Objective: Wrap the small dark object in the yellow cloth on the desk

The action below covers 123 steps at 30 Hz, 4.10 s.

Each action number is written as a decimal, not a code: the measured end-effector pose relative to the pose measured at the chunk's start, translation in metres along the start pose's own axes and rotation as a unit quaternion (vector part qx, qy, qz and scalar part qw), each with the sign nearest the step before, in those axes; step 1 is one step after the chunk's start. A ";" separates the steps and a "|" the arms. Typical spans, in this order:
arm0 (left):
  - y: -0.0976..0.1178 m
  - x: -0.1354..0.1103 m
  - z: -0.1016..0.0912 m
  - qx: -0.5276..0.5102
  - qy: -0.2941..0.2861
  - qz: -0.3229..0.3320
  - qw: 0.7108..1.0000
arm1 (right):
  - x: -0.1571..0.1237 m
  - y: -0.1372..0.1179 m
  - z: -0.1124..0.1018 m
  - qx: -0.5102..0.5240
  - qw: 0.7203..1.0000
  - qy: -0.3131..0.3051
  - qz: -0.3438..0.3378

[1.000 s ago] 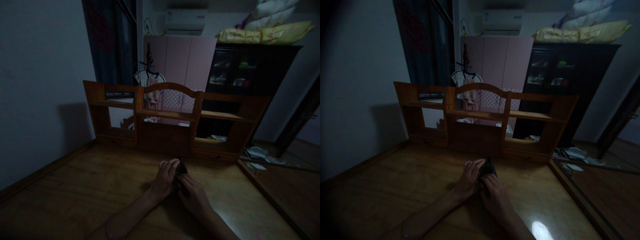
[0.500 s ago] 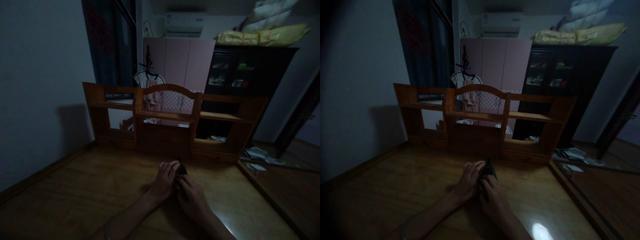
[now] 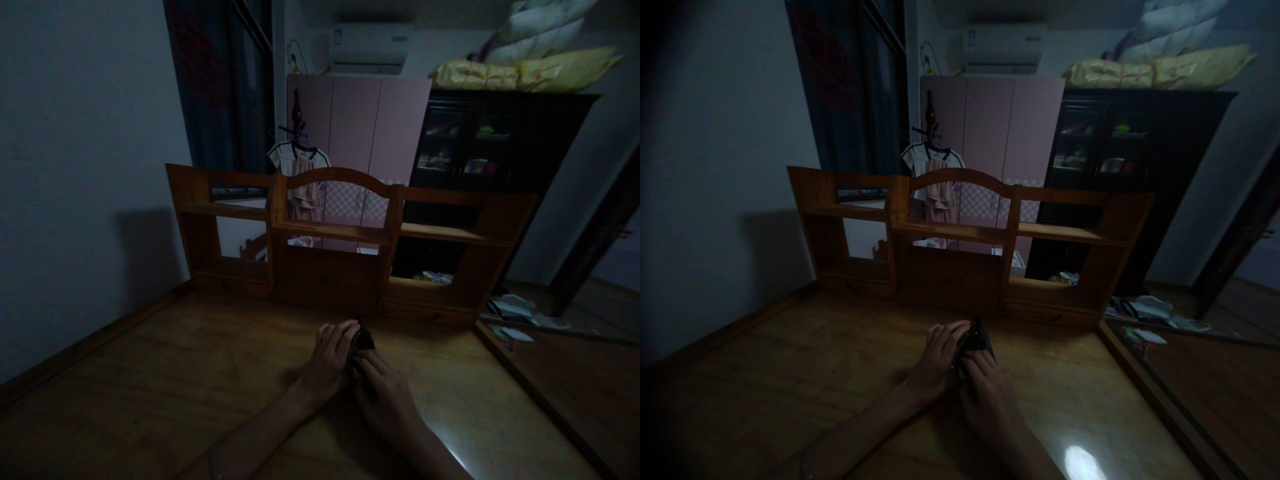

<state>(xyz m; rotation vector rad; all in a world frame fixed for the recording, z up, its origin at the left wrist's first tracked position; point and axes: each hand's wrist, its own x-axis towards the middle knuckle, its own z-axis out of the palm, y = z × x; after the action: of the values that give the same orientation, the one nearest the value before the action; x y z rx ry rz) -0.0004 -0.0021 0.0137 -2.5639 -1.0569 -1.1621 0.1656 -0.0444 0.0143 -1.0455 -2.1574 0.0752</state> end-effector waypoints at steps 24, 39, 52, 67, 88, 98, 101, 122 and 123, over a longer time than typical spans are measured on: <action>0.001 -0.002 0.000 0.016 0.036 -0.004 0.999 | 0.001 -0.002 -0.003 0.004 1.000 -0.001 -0.006; 0.000 -0.003 0.000 0.048 0.047 0.011 0.998 | 0.001 0.001 -0.001 0.012 1.000 0.000 -0.013; 0.000 -0.002 -0.001 0.045 0.046 0.012 0.998 | 0.002 0.002 -0.001 0.013 1.000 0.000 -0.015; 0.001 -0.002 -0.001 0.047 0.040 0.012 0.998 | 0.002 0.005 0.001 0.007 1.000 0.001 -0.013; 0.001 -0.001 0.001 0.050 0.056 0.008 0.997 | 0.002 0.004 0.001 0.004 1.000 -0.003 -0.011; 0.000 -0.001 0.001 0.044 0.039 0.000 0.998 | 0.004 0.006 -0.002 -0.044 0.998 -0.027 -0.032; -0.001 0.000 0.003 0.026 0.041 -0.016 0.999 | 0.005 0.006 -0.005 -0.066 0.997 -0.025 -0.043; 0.001 0.001 0.003 0.006 0.077 -0.028 0.997 | 0.006 0.008 -0.006 -0.064 0.992 0.009 -0.105; 0.001 0.001 0.003 0.007 0.078 -0.029 0.996 | 0.006 0.007 -0.007 -0.060 0.993 0.006 -0.100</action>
<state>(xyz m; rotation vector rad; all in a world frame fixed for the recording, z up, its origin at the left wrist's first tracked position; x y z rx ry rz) 0.0021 -0.0014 0.0125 -2.3997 -1.1061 -1.3396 0.1725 -0.0370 0.0203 -0.8874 -2.2661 -0.1567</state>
